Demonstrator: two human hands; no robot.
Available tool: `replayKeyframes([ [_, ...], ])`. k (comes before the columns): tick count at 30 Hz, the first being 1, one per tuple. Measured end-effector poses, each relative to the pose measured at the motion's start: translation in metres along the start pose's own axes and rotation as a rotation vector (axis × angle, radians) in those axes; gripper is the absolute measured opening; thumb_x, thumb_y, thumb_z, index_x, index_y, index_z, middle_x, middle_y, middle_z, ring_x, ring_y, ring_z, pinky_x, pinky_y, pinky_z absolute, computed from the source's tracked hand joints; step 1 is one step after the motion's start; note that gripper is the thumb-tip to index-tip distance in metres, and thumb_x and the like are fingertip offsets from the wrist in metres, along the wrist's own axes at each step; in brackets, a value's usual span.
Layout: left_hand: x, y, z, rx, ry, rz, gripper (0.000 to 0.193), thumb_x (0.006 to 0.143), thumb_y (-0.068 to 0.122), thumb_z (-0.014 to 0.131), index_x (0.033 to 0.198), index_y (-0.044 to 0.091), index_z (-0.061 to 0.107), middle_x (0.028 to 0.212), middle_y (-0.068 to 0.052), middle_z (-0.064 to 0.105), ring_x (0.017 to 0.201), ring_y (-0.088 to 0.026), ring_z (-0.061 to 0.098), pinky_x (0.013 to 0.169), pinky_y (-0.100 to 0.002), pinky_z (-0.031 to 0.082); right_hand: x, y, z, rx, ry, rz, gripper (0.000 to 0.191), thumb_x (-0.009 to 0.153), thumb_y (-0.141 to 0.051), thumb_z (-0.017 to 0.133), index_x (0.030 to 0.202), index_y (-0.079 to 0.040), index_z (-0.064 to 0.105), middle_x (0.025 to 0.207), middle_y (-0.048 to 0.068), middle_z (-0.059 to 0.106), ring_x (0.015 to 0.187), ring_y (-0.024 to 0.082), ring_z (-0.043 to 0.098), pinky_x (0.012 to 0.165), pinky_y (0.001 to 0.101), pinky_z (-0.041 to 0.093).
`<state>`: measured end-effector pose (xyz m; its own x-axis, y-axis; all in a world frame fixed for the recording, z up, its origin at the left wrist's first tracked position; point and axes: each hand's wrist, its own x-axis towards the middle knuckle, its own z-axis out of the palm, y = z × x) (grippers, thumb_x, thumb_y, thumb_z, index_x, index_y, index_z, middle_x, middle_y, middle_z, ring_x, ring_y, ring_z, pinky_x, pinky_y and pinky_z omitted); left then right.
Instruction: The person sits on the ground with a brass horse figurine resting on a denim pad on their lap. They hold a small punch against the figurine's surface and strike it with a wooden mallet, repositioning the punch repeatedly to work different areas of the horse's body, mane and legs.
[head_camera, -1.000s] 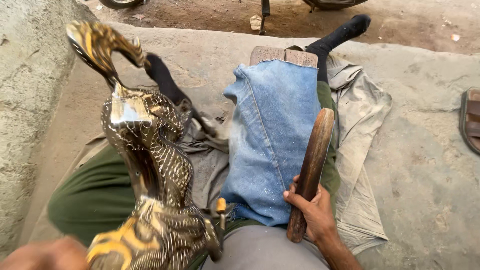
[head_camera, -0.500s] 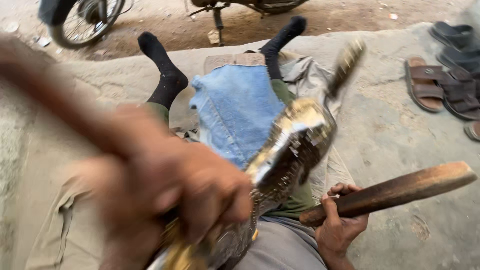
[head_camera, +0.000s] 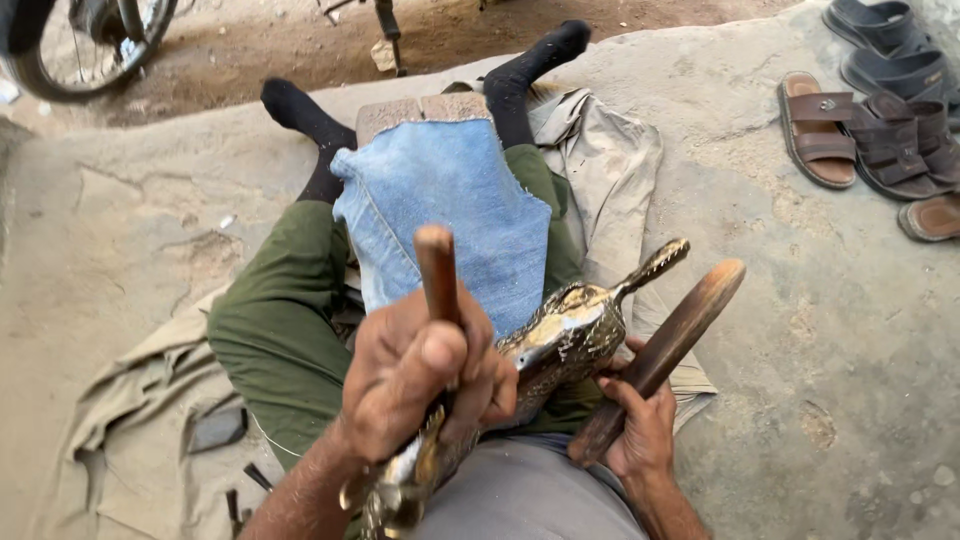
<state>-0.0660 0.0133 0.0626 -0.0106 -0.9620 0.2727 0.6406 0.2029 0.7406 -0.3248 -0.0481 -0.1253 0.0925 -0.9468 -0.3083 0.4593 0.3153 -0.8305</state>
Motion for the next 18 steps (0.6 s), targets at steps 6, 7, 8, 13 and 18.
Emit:
replayKeyframes([
  [6, 0.012, 0.004, -0.015, 0.111, 0.062, 0.078, 0.037, 0.114, 0.037, 0.052, 0.100, 0.003, 0.052, 0.072, -0.003, 0.052, 0.049, -0.012, 0.050, 0.056, -0.036, 0.052, 0.037, -0.023, 0.011, -0.194, -0.094, -0.062, 0.058, 0.085, 0.014, 0.063, 0.141, 0.004, 0.054, 0.104, 0.010, 0.063, 0.094, 0.018, 0.065, 0.081, 0.0297, 0.056],
  [7, 0.017, 0.004, -0.015, 0.175, 0.062, 0.099, 0.038, 0.114, 0.039, 0.051, 0.100, 0.003, 0.053, 0.070, -0.003, 0.055, 0.049, -0.012, 0.053, 0.055, -0.035, 0.054, 0.044, -0.024, 0.014, -0.211, -0.110, -0.053, 0.050, 0.087, 0.013, 0.064, 0.136, 0.007, 0.054, 0.105, 0.012, 0.064, 0.092, 0.020, 0.065, 0.078, 0.0317, 0.056],
  [8, 0.027, -0.001, -0.013, 0.269, 0.078, 0.125, 0.040, 0.112, 0.041, 0.052, 0.104, 0.002, 0.057, 0.072, -0.003, 0.057, 0.054, -0.011, 0.056, 0.054, -0.031, 0.051, 0.052, -0.024, 0.017, -0.229, -0.136, -0.036, 0.043, 0.090, 0.012, 0.065, 0.131, 0.009, 0.055, 0.107, 0.014, 0.065, 0.090, 0.022, 0.066, 0.074, 0.0336, 0.056],
  [13, 0.068, -0.043, -0.007, 0.269, 0.029, 0.335, 0.045, 0.118, 0.045, 0.049, 0.107, 0.002, 0.060, 0.081, 0.004, 0.051, 0.068, -0.003, 0.051, 0.059, -0.023, 0.046, 0.070, -0.013, 0.041, -0.106, -0.120, 0.109, 0.034, 0.095, -0.010, 0.060, 0.128, -0.002, 0.058, 0.113, 0.013, 0.069, 0.090, 0.022, 0.073, 0.076, 0.0373, 0.064],
  [18, 0.078, -0.068, -0.019, 0.275, 0.013, 0.343, 0.049, 0.116, 0.050, 0.045, 0.103, 0.005, 0.061, 0.073, 0.006, 0.039, 0.063, -0.004, 0.043, 0.057, -0.023, 0.040, 0.045, -0.019, 0.012, -0.137, -0.177, 0.140, 0.039, 0.101, -0.004, 0.061, 0.137, 0.008, 0.054, 0.115, 0.019, 0.069, 0.095, 0.028, 0.073, 0.080, 0.0436, 0.062],
])
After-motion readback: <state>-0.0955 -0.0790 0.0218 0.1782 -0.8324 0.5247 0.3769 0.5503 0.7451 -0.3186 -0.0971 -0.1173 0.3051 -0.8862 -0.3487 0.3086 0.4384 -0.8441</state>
